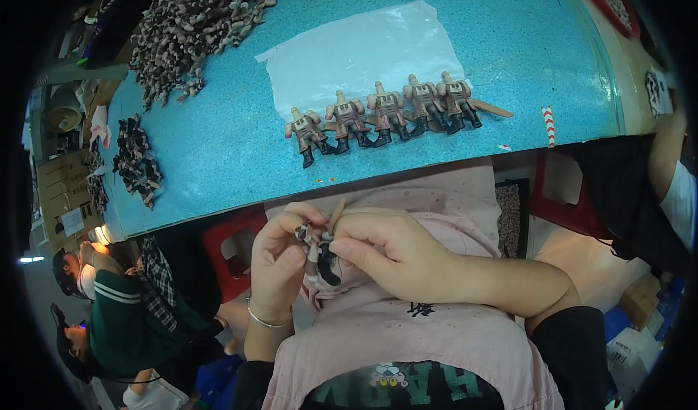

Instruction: The person assembles toy figurines by attaching limbs and accessories by hand, lines them up on the table, applies glue to each figurine using a bottle, and attaches head pieces to them.

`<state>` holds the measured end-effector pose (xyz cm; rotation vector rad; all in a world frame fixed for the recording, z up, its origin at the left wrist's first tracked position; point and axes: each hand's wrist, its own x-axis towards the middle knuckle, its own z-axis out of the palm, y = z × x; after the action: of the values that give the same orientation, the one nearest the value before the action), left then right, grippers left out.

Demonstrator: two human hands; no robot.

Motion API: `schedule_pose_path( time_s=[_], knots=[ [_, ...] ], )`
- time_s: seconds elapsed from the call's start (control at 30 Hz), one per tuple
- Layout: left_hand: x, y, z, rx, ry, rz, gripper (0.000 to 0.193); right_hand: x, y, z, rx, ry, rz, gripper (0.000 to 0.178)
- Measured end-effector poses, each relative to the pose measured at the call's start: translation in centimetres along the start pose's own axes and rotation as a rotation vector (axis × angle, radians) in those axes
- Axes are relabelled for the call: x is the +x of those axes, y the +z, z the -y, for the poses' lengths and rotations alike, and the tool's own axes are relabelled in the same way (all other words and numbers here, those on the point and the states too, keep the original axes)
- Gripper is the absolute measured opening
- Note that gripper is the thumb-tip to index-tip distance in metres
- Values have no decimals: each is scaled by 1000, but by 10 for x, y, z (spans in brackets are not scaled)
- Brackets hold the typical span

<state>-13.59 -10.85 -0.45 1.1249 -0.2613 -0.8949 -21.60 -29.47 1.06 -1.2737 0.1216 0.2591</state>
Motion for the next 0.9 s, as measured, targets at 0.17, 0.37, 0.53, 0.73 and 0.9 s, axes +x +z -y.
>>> schedule_pose_path(
  time_s=[0.17,0.37,0.53,0.73,0.9],
  knots=[
    [-2,2,-4,-13,-67,29,17,-1,-1,-7,-92,-49,1,19],
    [-2,12,2,-141,-82,49,45,1,-4,-5,-258,-121,24,17],
    [-8,20,4,105,97,-190,60,1,9,-10,-263,-272,-99,30],
    [-4,8,2,60,6,8,64,-2,5,-13,-326,-269,-50,45],
    [-5,5,3,64,25,50,49,0,9,-10,-226,-246,-129,57]
  ],
)
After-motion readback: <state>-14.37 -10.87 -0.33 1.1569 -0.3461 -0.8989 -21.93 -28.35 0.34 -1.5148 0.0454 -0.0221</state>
